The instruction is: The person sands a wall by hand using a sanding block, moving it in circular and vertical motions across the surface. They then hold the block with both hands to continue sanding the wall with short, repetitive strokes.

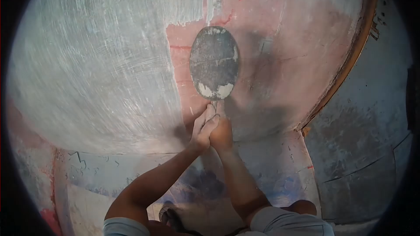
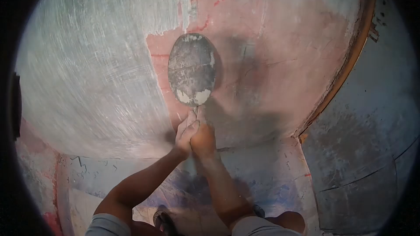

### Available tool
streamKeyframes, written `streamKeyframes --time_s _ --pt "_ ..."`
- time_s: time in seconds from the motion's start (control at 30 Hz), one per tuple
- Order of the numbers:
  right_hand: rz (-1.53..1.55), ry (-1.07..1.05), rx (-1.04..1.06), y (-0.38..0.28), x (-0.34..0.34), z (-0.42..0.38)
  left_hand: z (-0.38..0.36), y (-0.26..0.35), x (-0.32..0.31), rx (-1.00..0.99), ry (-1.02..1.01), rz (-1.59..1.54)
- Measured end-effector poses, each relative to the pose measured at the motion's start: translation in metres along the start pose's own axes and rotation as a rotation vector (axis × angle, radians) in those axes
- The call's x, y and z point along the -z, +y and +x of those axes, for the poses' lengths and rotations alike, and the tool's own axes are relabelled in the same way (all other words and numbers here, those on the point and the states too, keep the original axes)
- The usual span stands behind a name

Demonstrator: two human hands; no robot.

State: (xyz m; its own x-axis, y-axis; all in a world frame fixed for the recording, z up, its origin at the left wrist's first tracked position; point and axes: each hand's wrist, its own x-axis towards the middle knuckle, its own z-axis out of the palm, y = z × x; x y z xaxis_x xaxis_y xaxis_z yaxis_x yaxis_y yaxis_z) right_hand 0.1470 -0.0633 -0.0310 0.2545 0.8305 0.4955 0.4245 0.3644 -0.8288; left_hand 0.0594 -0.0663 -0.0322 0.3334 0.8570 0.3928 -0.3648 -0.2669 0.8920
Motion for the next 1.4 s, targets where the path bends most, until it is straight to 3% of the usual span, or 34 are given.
streamKeyframes --time_s 0.2,0.23,0.37,0.43,0.47,0.57,0.73,0.8,1.0,1.17,1.3,1.4 --pt "-0.157 -0.135 0.114 -0.031 0.024 0.054 0.042 0.054 -0.018 0.096 0.074 -0.038" --pt "-0.194 -0.034 0.203 -0.036 0.023 0.056 0.045 0.074 -0.029 0.031 0.099 -0.030" --pt "-0.133 0.084 0.255 -0.037 0.007 0.051 0.041 0.046 -0.007 -0.059 0.045 -0.029" --pt "-0.394 -0.024 0.365 0.005 -0.006 0.025 0.021 0.016 0.009 0.000 0.017 0.052" --pt "-0.301 -0.103 0.166 0.005 -0.008 0.013 0.012 0.008 0.010 -0.001 0.018 0.051" --pt "-0.074 -0.044 0.106 0.005 -0.009 0.001 -0.001 0.004 0.009 -0.005 0.013 -0.014" --pt "-0.337 -0.087 0.311 -0.046 0.020 0.044 0.036 0.048 -0.015 0.025 0.078 -0.044" --pt "0.000 -0.039 0.078 -0.069 0.027 0.053 0.040 0.054 -0.018 0.039 0.087 -0.074" --pt "-0.070 -0.086 0.024 -0.004 0.000 0.013 0.011 0.012 0.001 -0.031 0.056 0.100" --pt "-0.114 -0.131 -0.088 -0.024 0.013 0.008 0.004 0.018 -0.006 0.035 0.080 0.026" --pt "-0.107 -0.106 0.133 -0.046 0.025 0.047 0.038 0.047 -0.013 0.060 0.108 0.016" --pt "-0.066 -0.006 0.274 -0.053 0.019 0.050 0.043 0.053 -0.014 -0.040 0.096 -0.013"
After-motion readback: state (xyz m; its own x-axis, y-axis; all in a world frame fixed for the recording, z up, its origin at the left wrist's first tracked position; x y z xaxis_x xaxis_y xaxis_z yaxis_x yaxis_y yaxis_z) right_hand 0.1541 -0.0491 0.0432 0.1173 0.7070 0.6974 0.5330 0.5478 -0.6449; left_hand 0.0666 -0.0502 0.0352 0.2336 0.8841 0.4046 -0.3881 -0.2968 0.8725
